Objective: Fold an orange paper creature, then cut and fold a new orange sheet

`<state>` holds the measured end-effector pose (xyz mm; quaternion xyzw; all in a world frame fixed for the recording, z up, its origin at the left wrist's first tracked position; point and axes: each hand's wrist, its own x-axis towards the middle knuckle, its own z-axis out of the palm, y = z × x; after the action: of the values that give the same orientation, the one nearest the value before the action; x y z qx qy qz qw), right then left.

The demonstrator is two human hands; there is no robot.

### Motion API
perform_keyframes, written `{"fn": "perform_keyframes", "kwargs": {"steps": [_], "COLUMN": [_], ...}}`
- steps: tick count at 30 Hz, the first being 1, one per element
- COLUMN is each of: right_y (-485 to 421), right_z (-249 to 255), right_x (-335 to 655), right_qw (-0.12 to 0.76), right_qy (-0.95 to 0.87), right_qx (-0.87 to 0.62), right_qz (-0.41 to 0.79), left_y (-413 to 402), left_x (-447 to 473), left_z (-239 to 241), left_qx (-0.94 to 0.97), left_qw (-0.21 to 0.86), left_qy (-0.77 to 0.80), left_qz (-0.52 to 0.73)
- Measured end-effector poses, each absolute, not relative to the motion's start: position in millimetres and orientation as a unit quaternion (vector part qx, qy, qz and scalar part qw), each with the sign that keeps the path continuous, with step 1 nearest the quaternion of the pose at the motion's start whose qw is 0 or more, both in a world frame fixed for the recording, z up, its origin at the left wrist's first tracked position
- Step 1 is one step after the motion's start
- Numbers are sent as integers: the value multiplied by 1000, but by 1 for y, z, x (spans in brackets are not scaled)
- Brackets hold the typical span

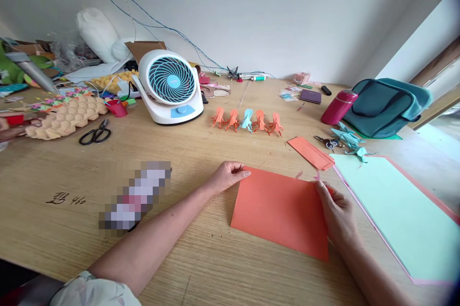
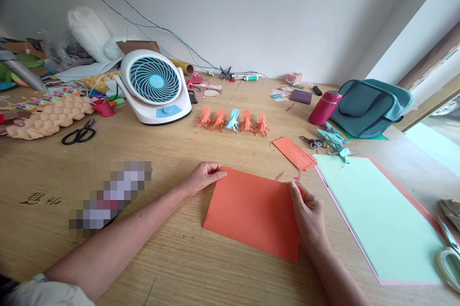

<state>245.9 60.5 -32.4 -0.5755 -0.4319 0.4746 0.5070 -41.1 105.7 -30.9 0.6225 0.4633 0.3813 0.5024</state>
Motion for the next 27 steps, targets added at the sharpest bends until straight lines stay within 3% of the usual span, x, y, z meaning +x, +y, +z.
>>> {"fn": "perform_keyframes", "kwargs": {"steps": [18,27], "right_y": [63,65], "right_z": [-38,-38], "right_x": [249,246], "right_qw": [453,507], "right_qy": [-431,-357], "right_qx": [-603,-603], "right_qz": [496,502], "left_y": [108,104], "left_x": [-39,-36], "left_z": [-40,-36], "left_qx": [571,598], "left_qw": [499,522], "left_qy": [462,448], "left_qz": [460,410]}}
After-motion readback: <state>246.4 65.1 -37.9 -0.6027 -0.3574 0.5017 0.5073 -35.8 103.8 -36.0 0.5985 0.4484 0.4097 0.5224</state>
